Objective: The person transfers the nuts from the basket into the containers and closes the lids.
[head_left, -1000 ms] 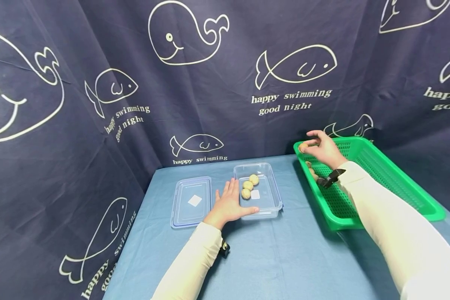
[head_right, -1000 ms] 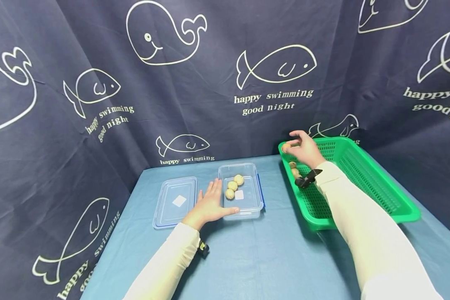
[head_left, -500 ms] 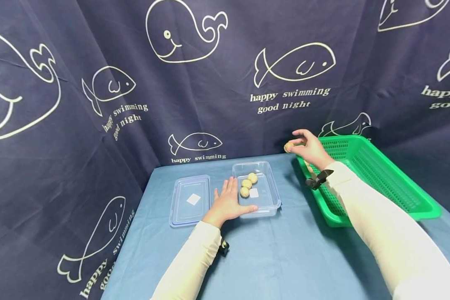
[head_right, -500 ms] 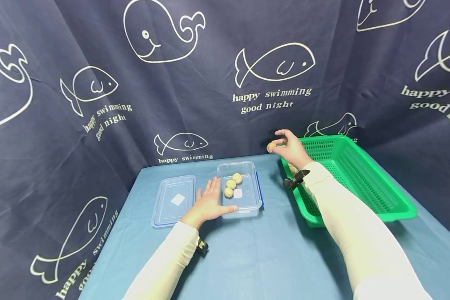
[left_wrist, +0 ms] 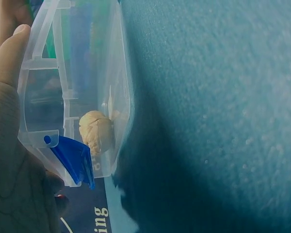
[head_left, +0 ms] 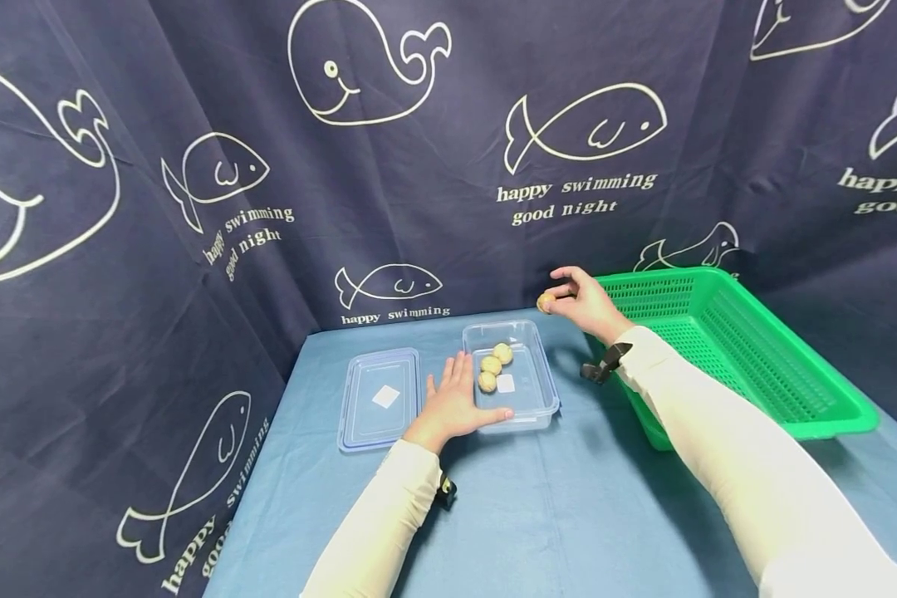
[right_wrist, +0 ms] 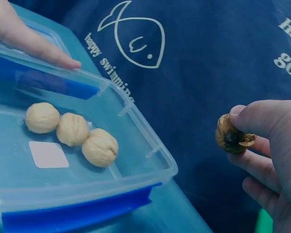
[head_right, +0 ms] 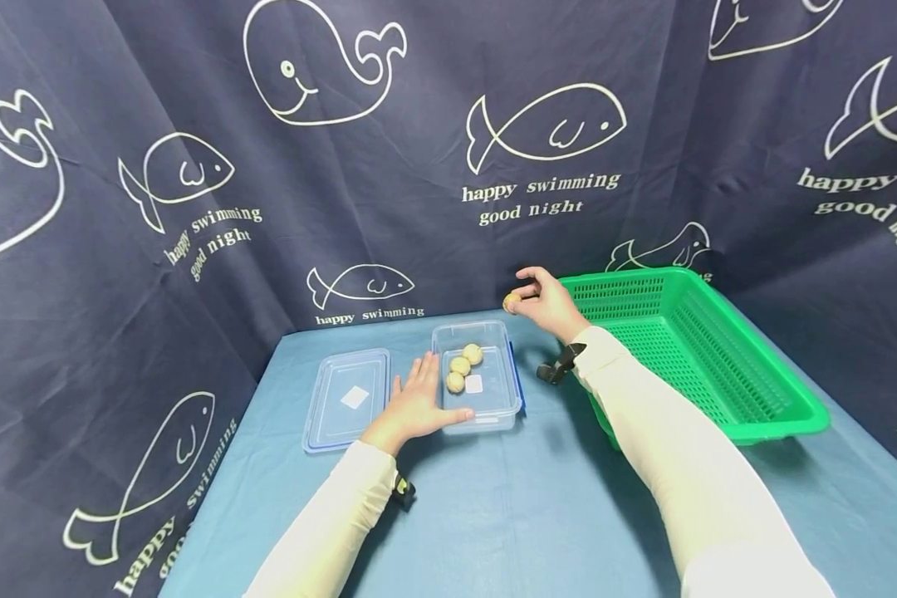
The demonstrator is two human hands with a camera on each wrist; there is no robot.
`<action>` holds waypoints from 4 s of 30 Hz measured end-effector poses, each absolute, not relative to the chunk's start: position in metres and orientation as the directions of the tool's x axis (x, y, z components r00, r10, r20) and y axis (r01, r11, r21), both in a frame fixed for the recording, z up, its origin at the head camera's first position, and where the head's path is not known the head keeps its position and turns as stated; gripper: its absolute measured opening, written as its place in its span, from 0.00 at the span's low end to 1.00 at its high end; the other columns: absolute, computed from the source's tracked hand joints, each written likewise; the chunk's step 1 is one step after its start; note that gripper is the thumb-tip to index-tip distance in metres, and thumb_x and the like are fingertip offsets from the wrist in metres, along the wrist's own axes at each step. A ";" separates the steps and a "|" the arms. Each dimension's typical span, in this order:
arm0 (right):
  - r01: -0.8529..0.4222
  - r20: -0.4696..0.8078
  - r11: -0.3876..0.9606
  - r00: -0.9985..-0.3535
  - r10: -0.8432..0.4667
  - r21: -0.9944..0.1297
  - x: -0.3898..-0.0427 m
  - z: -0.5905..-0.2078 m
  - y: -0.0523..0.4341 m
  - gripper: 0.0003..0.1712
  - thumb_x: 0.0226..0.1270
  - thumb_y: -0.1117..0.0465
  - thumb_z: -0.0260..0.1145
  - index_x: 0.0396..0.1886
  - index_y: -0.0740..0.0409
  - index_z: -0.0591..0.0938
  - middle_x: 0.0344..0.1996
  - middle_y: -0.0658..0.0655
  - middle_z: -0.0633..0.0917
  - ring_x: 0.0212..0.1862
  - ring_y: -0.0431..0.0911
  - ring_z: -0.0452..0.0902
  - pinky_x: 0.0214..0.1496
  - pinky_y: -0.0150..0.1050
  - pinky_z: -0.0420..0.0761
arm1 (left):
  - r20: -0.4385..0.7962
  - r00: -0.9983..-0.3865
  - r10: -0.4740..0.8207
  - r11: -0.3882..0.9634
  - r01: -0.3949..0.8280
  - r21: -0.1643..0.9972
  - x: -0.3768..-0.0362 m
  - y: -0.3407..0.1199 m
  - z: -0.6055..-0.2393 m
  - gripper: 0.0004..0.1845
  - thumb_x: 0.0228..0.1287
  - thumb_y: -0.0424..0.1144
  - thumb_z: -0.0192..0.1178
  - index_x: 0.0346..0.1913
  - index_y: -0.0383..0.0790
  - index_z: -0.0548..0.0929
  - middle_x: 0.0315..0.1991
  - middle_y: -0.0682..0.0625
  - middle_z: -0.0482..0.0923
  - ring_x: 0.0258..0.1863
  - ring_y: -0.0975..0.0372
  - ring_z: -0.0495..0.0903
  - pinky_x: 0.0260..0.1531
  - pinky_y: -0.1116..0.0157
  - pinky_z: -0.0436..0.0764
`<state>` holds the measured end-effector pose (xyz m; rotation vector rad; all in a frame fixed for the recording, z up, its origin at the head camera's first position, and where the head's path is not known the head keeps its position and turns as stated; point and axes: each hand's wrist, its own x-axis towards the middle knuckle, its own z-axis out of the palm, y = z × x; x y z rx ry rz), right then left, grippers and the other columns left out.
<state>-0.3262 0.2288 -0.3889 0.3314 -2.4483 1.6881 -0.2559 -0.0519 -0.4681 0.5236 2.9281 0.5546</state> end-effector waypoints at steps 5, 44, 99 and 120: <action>-0.264 0.240 0.346 -0.964 -0.111 -0.900 -0.328 -0.389 0.217 0.34 0.64 0.68 0.72 0.67 0.67 0.68 0.52 0.74 0.84 0.46 0.48 0.86 0.42 0.26 0.79 | -0.026 -0.931 0.364 0.866 0.328 0.377 -0.254 -0.052 -0.463 0.70 0.47 0.81 0.60 0.82 0.38 0.43 0.83 0.44 0.38 0.81 0.49 0.39 0.73 0.37 0.43; -0.254 0.277 0.404 -0.961 -0.002 -0.879 -0.319 -0.382 0.270 0.33 0.70 0.58 0.69 0.70 0.58 0.67 0.56 0.67 0.82 0.41 0.30 0.81 0.39 0.29 0.76 | -0.016 -0.930 0.367 0.869 0.337 0.363 -0.252 -0.053 -0.463 0.70 0.47 0.83 0.57 0.82 0.39 0.44 0.83 0.44 0.39 0.81 0.51 0.39 0.73 0.37 0.44; -0.115 0.025 0.538 -0.985 -0.171 -0.835 -0.297 -0.467 0.370 0.43 0.64 0.69 0.70 0.72 0.76 0.58 0.55 0.81 0.77 0.43 0.38 0.80 0.43 0.31 0.80 | -0.015 -0.930 0.368 0.866 0.337 0.368 -0.248 -0.047 -0.464 0.70 0.48 0.82 0.58 0.82 0.40 0.44 0.83 0.44 0.39 0.81 0.50 0.40 0.73 0.38 0.45; -0.116 0.025 0.563 -0.986 -0.167 -0.818 -0.299 -0.444 0.361 0.45 0.64 0.69 0.71 0.71 0.80 0.54 0.47 0.78 0.82 0.39 0.39 0.81 0.40 0.30 0.79 | -0.016 -0.929 0.371 0.863 0.338 0.375 -0.249 -0.049 -0.465 0.69 0.49 0.81 0.59 0.82 0.39 0.44 0.83 0.43 0.40 0.81 0.49 0.40 0.73 0.37 0.44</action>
